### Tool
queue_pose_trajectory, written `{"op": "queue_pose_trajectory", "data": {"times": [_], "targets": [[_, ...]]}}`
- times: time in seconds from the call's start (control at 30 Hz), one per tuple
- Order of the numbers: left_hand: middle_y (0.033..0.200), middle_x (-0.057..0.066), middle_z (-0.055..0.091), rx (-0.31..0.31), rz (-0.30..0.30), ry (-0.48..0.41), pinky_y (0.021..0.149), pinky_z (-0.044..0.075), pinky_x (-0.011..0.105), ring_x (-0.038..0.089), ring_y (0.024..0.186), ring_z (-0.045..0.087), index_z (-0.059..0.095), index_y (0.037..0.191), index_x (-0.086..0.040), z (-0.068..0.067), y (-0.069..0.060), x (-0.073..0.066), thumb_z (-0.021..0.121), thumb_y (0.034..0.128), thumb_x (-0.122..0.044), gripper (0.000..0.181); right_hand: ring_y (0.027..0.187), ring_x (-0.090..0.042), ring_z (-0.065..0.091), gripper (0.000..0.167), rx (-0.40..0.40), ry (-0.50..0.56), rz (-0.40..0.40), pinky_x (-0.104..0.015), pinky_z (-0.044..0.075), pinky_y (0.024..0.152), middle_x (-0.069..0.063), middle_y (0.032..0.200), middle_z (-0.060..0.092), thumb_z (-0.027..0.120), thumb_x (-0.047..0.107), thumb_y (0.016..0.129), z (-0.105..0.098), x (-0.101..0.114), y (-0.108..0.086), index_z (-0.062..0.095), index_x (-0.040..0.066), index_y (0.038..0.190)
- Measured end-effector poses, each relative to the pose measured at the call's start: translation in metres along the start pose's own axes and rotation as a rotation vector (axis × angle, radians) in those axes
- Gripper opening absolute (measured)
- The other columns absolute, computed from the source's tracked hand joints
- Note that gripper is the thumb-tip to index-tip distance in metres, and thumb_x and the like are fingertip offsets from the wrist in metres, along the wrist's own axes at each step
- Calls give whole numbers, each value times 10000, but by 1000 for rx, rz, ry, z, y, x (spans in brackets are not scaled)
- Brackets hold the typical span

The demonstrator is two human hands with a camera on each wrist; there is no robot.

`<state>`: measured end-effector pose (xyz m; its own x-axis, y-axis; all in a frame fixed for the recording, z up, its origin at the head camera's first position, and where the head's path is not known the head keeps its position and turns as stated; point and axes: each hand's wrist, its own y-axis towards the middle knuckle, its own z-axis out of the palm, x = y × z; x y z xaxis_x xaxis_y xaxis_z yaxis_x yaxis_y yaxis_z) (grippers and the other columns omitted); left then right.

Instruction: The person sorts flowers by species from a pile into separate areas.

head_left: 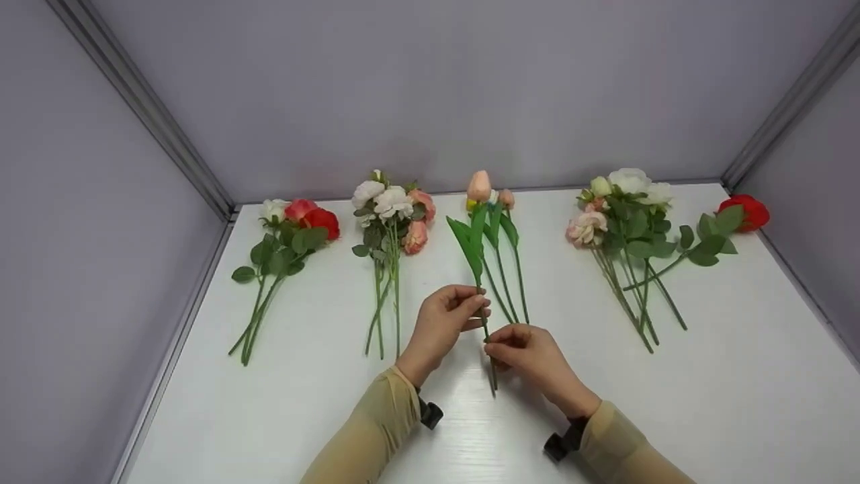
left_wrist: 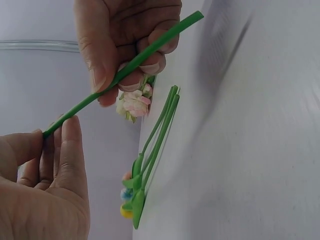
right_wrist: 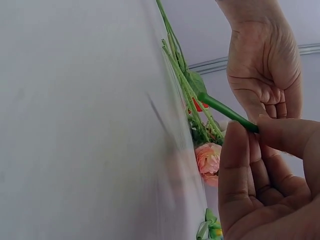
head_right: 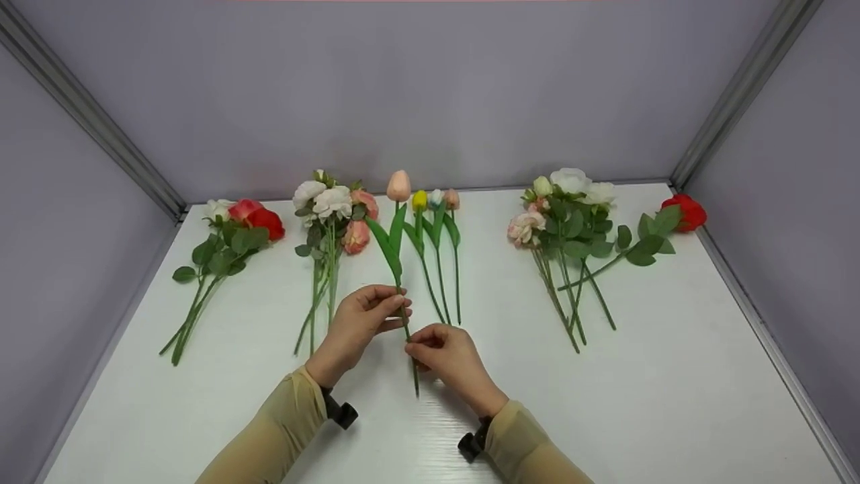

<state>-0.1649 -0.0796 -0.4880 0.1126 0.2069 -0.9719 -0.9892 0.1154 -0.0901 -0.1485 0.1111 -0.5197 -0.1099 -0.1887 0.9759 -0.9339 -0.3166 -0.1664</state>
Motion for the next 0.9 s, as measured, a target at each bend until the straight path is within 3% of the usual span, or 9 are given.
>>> {"op": "queue_pose_trajectory", "data": {"times": [0.17,0.27,0.37,0.47,0.67,0.8,0.9], "targets": [[1090,153,721,24,7,6,856,601,373,252,998,715,669,1209,20,3,1,1,677,1008,-132,252,760,-229,676,193,-18,-16,-13,-325,577,680,-115,868,724,798,176,912,-5,1,-1,741,8,987],[1166,149,705,56,31,94,889,589,363,250,1035,705,643,1297,1,4,0,0,657,1026,-176,324,755,-226,674,188,-18,-51,-20,-325,579,674,-143,874,722,788,170,920,-12,6,1,736,0,982],[1283,92,665,94,88,347,954,553,344,207,1126,666,582,1420,-63,4,-4,0,617,1051,-250,415,756,-224,677,188,-34,-88,-11,-325,583,678,-179,893,720,779,173,930,-26,11,7,731,1,988],[1407,39,587,136,171,709,1010,513,349,184,1238,598,489,1521,-133,2,-10,1,590,1062,-304,501,755,-224,675,201,-65,-140,0,-324,581,684,-179,893,717,767,187,943,-44,15,18,727,-2,1000],[1615,90,366,308,415,1328,1167,362,405,257,1462,377,299,1624,-164,3,-25,7,620,1037,-381,703,741,-218,677,206,-132,-281,38,-331,592,681,-134,889,710,728,187,969,-80,17,43,720,-11,1028],[1663,110,272,402,567,1572,1229,238,430,297,1514,274,260,1638,-181,5,-30,15,641,1005,-472,794,765,-219,669,204,-129,-334,104,-334,593,698,-146,912,701,704,174,980,-95,15,58,708,-22,1035],[1676,107,245,426,596,1658,1240,192,469,310,1530,233,259,1640,-208,6,-30,22,638,985,-536,825,776,-219,658,201,-119,-377,159,-330,571,697,-134,895,694,697,178,979,-100,13,67,710,-18,1026]]}}
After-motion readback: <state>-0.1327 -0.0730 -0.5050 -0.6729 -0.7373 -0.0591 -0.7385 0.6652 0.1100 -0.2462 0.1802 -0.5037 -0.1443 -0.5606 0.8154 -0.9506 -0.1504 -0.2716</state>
